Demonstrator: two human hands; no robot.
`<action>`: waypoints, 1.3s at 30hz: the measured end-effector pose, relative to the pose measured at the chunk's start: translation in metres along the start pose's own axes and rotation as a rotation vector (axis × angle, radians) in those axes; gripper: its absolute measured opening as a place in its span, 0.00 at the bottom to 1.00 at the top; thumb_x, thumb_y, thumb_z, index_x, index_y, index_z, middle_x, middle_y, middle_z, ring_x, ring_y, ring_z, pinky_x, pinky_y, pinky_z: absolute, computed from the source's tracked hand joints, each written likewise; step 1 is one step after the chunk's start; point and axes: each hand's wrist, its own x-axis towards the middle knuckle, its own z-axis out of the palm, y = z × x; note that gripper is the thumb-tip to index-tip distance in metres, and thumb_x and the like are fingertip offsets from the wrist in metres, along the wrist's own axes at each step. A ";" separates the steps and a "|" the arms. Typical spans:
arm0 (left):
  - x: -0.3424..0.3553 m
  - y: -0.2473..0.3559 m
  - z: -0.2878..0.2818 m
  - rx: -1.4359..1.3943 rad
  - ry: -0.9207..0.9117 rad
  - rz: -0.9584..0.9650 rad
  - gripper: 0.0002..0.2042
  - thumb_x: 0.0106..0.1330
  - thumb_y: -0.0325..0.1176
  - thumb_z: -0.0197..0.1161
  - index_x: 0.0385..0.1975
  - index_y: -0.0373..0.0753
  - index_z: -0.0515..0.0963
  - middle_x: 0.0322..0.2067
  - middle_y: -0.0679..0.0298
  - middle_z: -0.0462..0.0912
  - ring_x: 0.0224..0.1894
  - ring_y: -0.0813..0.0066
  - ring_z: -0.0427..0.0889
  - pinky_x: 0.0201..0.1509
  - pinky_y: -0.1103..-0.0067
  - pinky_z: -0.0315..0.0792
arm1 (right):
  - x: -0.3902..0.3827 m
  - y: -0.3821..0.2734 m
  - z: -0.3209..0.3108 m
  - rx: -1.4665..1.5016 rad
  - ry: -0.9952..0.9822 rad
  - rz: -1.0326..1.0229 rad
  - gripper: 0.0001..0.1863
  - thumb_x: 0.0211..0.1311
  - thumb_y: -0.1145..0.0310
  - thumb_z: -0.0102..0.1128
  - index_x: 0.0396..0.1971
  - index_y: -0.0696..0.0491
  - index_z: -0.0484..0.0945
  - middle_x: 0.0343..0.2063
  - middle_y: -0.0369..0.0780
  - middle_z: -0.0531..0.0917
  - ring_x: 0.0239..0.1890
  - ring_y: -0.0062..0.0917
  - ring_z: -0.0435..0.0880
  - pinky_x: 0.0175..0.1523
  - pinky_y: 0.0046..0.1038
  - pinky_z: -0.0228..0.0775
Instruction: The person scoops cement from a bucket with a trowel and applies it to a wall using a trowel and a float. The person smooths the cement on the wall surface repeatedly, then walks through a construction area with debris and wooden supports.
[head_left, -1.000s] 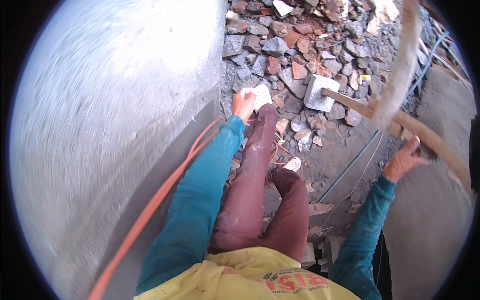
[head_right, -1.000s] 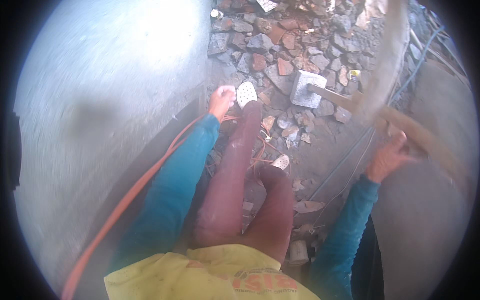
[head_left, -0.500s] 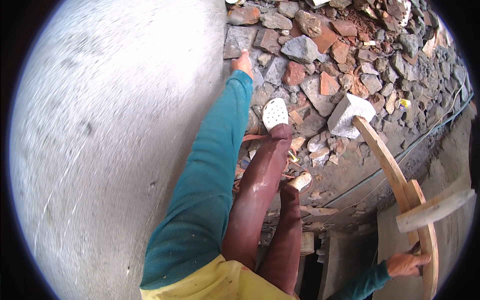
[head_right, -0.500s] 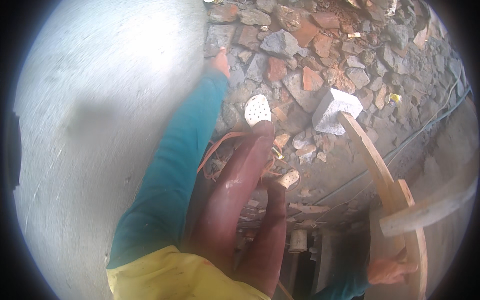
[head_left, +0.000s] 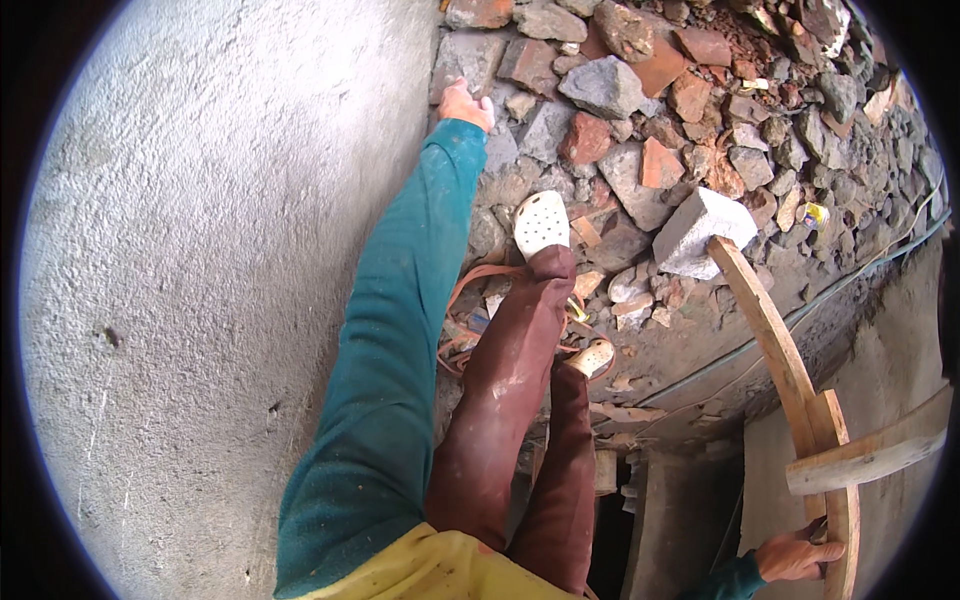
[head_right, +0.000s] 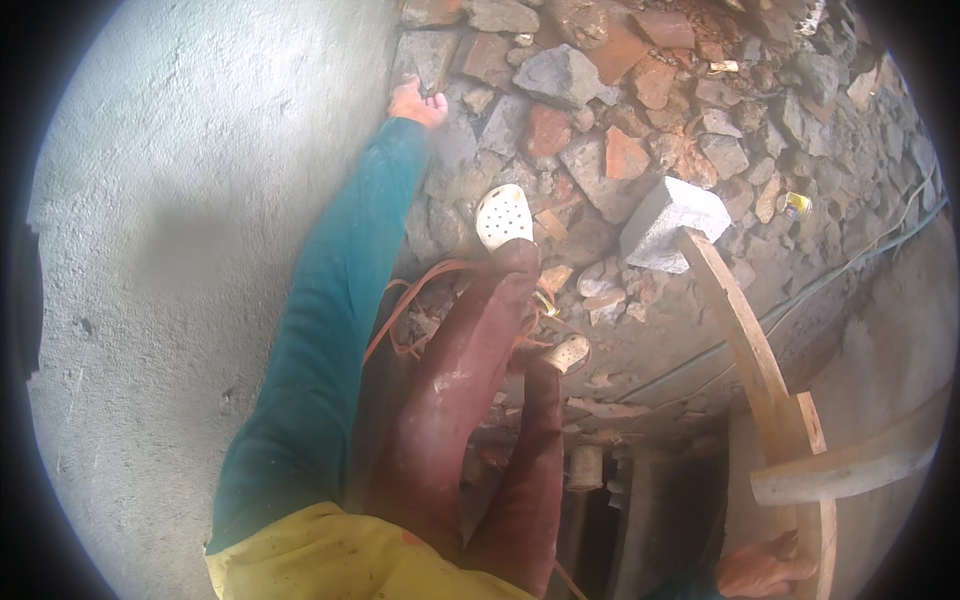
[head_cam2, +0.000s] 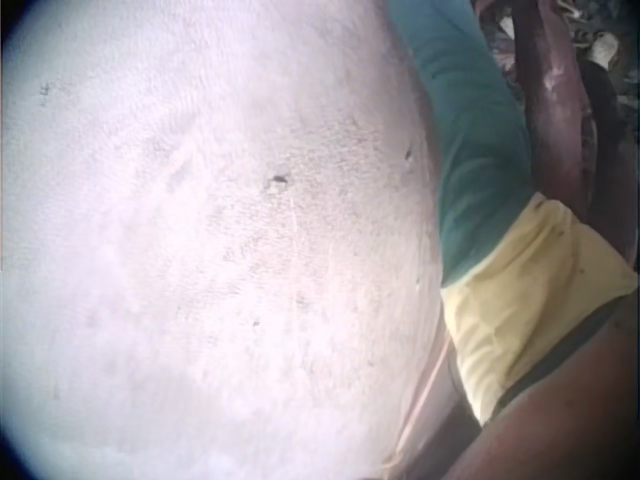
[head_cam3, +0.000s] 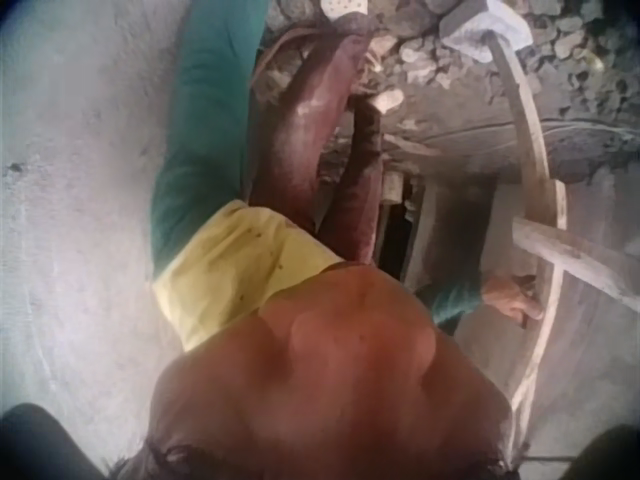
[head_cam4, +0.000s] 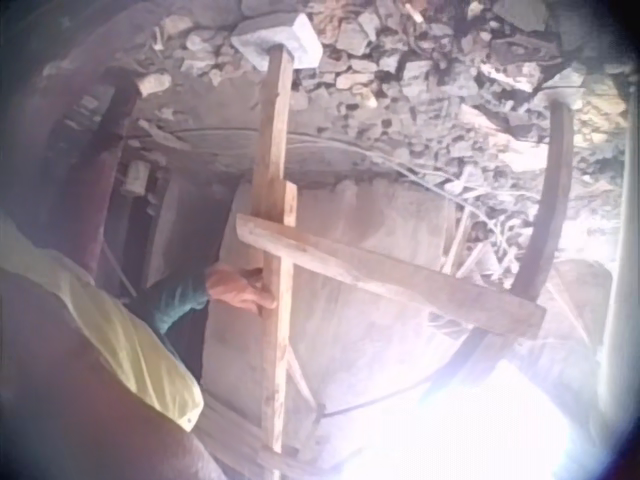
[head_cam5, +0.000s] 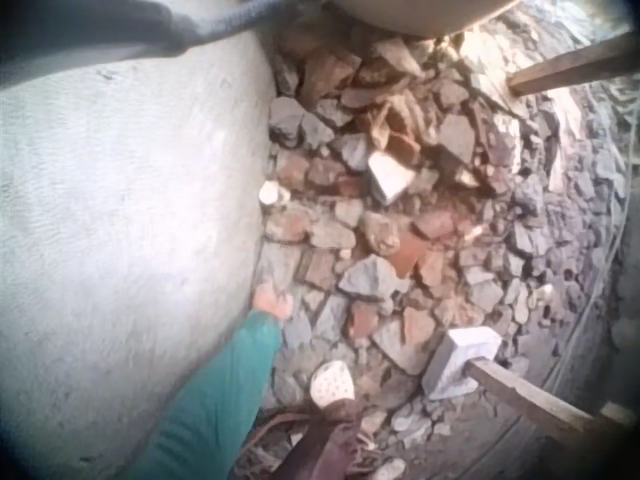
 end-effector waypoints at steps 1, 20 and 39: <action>-0.017 -0.002 0.000 0.088 0.039 0.046 0.27 0.71 0.44 0.65 0.64 0.38 0.68 0.61 0.55 0.69 0.64 0.60 0.70 0.61 0.65 0.71 | 0.002 0.002 -0.003 0.003 -0.010 0.012 0.40 0.75 0.53 0.61 0.66 0.70 0.52 0.60 0.60 0.70 0.58 0.43 0.81 0.63 0.39 0.85; -0.001 0.057 0.020 1.958 -0.309 1.540 0.29 0.66 0.39 0.59 0.70 0.55 0.70 0.60 0.55 0.68 0.58 0.52 0.71 0.61 0.59 0.72 | -0.009 0.011 0.016 -0.075 0.136 -0.014 0.40 0.75 0.52 0.60 0.62 0.72 0.54 0.58 0.61 0.70 0.57 0.44 0.81 0.59 0.38 0.88; -0.096 0.057 0.004 2.372 -0.359 1.289 0.31 0.55 0.50 0.77 0.55 0.46 0.74 0.61 0.56 0.67 0.74 0.46 0.55 0.75 0.47 0.54 | -0.002 0.021 0.007 -0.580 0.038 -0.173 0.47 0.73 0.44 0.60 0.68 0.69 0.48 0.61 0.64 0.68 0.63 0.47 0.74 0.64 0.43 0.77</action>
